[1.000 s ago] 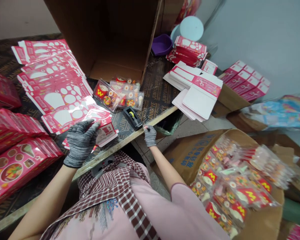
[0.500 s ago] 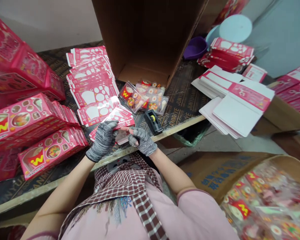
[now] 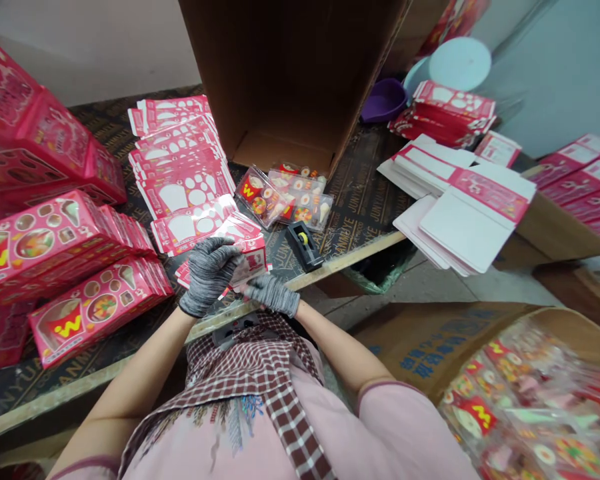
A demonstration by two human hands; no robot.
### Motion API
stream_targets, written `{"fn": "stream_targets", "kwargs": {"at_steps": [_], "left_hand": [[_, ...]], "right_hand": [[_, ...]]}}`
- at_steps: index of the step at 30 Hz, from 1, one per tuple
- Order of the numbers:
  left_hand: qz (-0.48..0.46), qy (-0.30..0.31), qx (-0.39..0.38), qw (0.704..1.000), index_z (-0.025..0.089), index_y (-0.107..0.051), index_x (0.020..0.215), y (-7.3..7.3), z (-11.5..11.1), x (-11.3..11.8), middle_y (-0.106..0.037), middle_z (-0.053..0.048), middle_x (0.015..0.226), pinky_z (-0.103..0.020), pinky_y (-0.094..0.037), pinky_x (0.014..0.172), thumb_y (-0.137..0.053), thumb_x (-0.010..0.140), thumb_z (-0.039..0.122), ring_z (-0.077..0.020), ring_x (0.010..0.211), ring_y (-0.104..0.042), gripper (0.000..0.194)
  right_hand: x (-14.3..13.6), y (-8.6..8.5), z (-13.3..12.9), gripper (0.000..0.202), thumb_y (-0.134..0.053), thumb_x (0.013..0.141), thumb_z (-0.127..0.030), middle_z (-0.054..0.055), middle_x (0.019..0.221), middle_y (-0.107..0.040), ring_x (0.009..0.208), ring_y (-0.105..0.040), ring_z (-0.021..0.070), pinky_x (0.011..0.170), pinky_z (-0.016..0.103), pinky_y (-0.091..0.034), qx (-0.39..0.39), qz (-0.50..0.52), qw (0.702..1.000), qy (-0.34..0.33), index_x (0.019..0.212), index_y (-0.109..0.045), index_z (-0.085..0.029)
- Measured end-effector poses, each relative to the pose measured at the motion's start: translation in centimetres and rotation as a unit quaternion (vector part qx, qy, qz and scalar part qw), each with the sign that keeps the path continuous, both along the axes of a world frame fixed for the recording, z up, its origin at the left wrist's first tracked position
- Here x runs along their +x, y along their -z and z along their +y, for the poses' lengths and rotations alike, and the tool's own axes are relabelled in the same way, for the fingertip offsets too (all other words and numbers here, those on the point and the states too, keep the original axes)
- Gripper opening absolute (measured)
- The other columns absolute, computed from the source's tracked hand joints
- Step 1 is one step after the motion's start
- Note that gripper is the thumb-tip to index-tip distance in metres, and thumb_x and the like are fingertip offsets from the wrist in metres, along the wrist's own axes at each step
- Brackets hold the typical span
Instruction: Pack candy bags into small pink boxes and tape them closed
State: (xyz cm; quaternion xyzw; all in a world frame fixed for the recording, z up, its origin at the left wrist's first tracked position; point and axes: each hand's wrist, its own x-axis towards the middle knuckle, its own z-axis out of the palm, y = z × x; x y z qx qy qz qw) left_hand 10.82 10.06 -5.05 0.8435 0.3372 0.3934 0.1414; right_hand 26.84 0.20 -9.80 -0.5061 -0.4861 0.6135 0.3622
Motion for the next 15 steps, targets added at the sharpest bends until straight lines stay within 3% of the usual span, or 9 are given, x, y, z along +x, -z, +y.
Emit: {"fn": "stream_targets", "kwargs": {"at_steps": [2,3,5,7,9,11,13,15], "left_hand": [[-0.072,-0.015,-0.044,0.996,0.022,-0.076,0.093,-0.7,0.2,-1.0,-0.075,-0.005,0.095,-0.036,-0.058,0.083,-0.070,0.090,0.035,-0.0205,0.087,-0.071,0.014],[-0.116,-0.032,-0.072,0.990,0.022,-0.075,0.101,-1.1,0.3,-1.8,-0.075,-0.004,0.097,-0.035,-0.059,0.085,-0.072,0.090,0.037,-0.0196,0.089,-0.071,0.019],[-0.200,-0.059,-0.125,0.970,0.026,-0.065,0.127,-1.4,0.3,-3.7,-0.074,-0.003,0.102,-0.033,-0.060,0.088,-0.076,0.089,0.042,-0.0179,0.092,-0.072,0.043],[-0.240,-0.056,-0.166,0.955,0.030,-0.045,0.150,-1.0,0.4,-5.6,-0.072,-0.002,0.102,-0.030,-0.060,0.087,-0.078,0.087,0.045,-0.0159,0.089,-0.072,0.073],[-0.210,-0.041,-0.194,0.957,0.030,-0.033,0.157,0.4,0.3,-7.2,-0.071,0.000,0.095,-0.030,-0.061,0.082,-0.081,0.083,0.048,-0.0157,0.083,-0.072,0.090],[-0.131,-0.033,-0.209,0.968,0.023,-0.045,0.150,2.4,0.1,-8.0,-0.072,-0.002,0.090,-0.032,-0.061,0.078,-0.085,0.076,0.053,-0.0188,0.078,-0.072,0.089],[-0.043,-0.016,-0.232,0.972,0.017,-0.067,0.124,4.4,-0.1,-7.9,-0.074,-0.005,0.085,-0.035,-0.061,0.073,-0.087,0.070,0.058,-0.0225,0.075,-0.072,0.070],[-0.018,0.013,-0.253,0.967,0.018,-0.074,0.101,5.9,-0.4,-7.0,-0.076,-0.008,0.086,-0.038,-0.062,0.073,-0.083,0.074,0.060,-0.0246,0.076,-0.073,0.051]], "right_hand": [[-1.2,2.2,-1.2,0.061,-0.072,0.076,-0.079,0.001,0.066,-0.067,0.054,-0.060,0.0137,0.051,0.024,-0.046,-0.089,0.118,0.984,-0.103,0.092,-0.075,-0.020],[-1.7,3.2,-1.5,0.068,-0.071,0.074,-0.081,0.003,0.073,-0.071,0.063,-0.067,0.0174,0.057,0.028,-0.053,-0.120,0.187,0.968,-0.117,0.102,-0.074,-0.020],[-2.1,4.6,-1.3,0.077,-0.064,0.075,-0.087,0.010,0.091,-0.077,0.085,-0.073,0.0248,0.074,0.040,-0.060,-0.146,0.294,0.942,-0.065,0.113,-0.071,-0.021],[-1.4,4.6,0.3,0.077,-0.048,0.082,-0.091,0.013,0.105,-0.077,0.100,-0.072,0.0280,0.086,0.047,-0.060,-0.115,0.327,0.935,0.079,0.112,-0.071,-0.023],[0.4,3.6,3.0,0.075,-0.036,0.090,-0.089,0.014,0.108,-0.077,0.105,-0.070,0.0282,0.088,0.047,-0.059,-0.038,0.295,0.927,0.228,0.105,-0.072,-0.024],[2.5,2.0,5.8,0.070,-0.037,0.095,-0.082,0.012,0.103,-0.076,0.106,-0.069,0.0269,0.088,0.044,-0.059,0.040,0.226,0.929,0.291,0.100,-0.073,-0.022],[3.9,0.7,8.0,0.060,-0.045,0.097,-0.074,0.008,0.090,-0.073,0.102,-0.068,0.0242,0.089,0.040,-0.058,0.103,0.123,0.929,0.334,0.093,-0.072,-0.020],[4.1,0.1,9.1,0.049,-0.055,0.096,-0.065,0.005,0.079,-0.069,0.096,-0.068,0.0223,0.091,0.039,-0.057,0.153,0.018,0.913,0.379,0.082,-0.068,-0.020]]}}
